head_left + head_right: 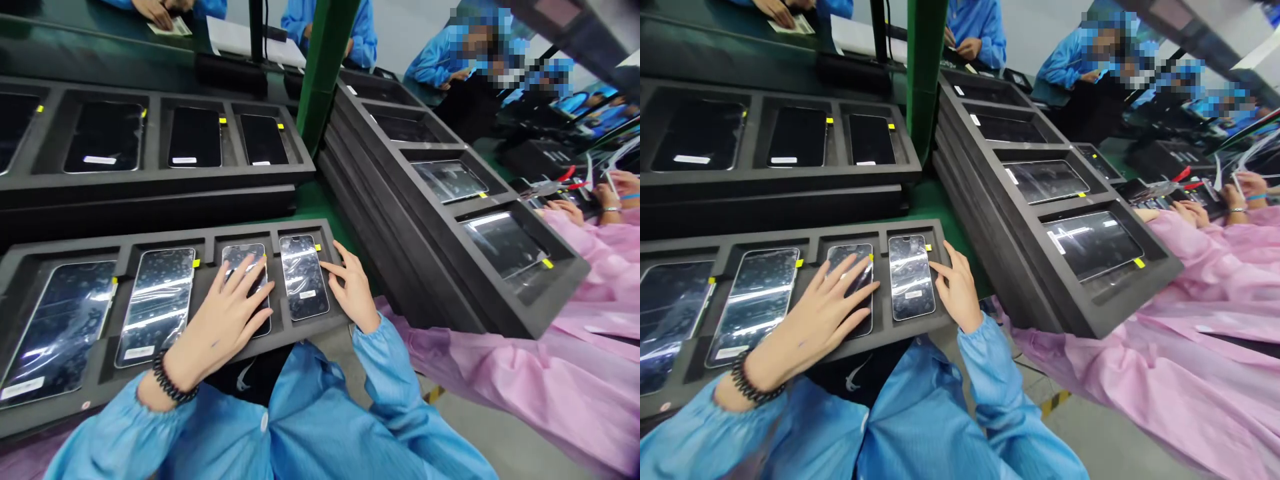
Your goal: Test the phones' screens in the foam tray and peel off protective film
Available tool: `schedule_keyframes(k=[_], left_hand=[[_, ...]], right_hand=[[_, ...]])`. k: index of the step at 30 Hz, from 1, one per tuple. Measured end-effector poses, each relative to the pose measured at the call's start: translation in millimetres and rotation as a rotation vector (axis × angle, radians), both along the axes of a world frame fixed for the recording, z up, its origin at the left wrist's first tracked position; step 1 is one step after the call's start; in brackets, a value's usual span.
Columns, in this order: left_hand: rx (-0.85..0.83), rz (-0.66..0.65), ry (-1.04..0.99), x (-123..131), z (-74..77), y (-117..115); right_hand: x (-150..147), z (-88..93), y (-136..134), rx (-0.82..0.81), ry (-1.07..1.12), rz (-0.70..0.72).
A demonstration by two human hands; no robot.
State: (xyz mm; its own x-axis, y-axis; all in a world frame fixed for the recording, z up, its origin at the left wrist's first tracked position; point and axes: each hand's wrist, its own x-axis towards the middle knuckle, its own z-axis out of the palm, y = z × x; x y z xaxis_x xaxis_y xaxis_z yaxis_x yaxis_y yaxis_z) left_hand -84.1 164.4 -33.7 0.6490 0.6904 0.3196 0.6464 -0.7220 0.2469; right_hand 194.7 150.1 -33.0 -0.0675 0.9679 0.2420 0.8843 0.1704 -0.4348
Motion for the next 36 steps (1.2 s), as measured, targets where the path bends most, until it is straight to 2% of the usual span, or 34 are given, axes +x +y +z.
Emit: schedule_keyframes(k=[2, 4, 12, 16, 20, 22, 25, 29, 32, 36], left_hand=[[0.073, -0.068, 0.102, 0.7, -8.1, 7.7], [0.122, -0.094, 0.138, -3.4, -10.0, 11.5], [0.088, -0.111, 0.153, -10.3, 0.2, 29.8], [0.076, -0.146, 0.208, -11.5, 3.1, 36.6], [0.11, -0.12, 0.27, -11.6, 6.0, 39.7], [0.099, -0.13, 0.28, -12.1, 6.5, 41.4], [0.081, -0.146, 0.191, -16.9, 7.3, 41.7], [0.033, -0.01, 0.021, -29.8, 14.2, 27.9], [-0.052, 0.099, -0.1, -39.4, 20.9, 4.4], [-0.195, 0.154, -0.138, -52.6, 21.9, -28.6]], right_hand=[[1.8, -1.9, -1.2, -0.023, 0.049, 0.009], [2.8, -2.7, -4.0, -0.03, 0.09, 0.012], [-3.0, 1.1, -5.9, -0.028, 0.129, -0.015], [1.0, 2.6, -1.9, -0.037, 0.158, 0.043], [4.2, -0.4, -0.8, -0.035, 0.238, 0.073], [3.4, -2.8, -1.6, -0.045, 0.283, 0.037], [1.3, -5.4, -2.9, -0.077, 0.341, -0.055], [0.1, -4.7, -7.5, -0.115, 0.386, -0.057], [-0.9, -2.6, -19.2, -0.128, 0.359, -0.054], [-1.3, -0.8, -41.2, -0.117, 0.271, -0.069]])
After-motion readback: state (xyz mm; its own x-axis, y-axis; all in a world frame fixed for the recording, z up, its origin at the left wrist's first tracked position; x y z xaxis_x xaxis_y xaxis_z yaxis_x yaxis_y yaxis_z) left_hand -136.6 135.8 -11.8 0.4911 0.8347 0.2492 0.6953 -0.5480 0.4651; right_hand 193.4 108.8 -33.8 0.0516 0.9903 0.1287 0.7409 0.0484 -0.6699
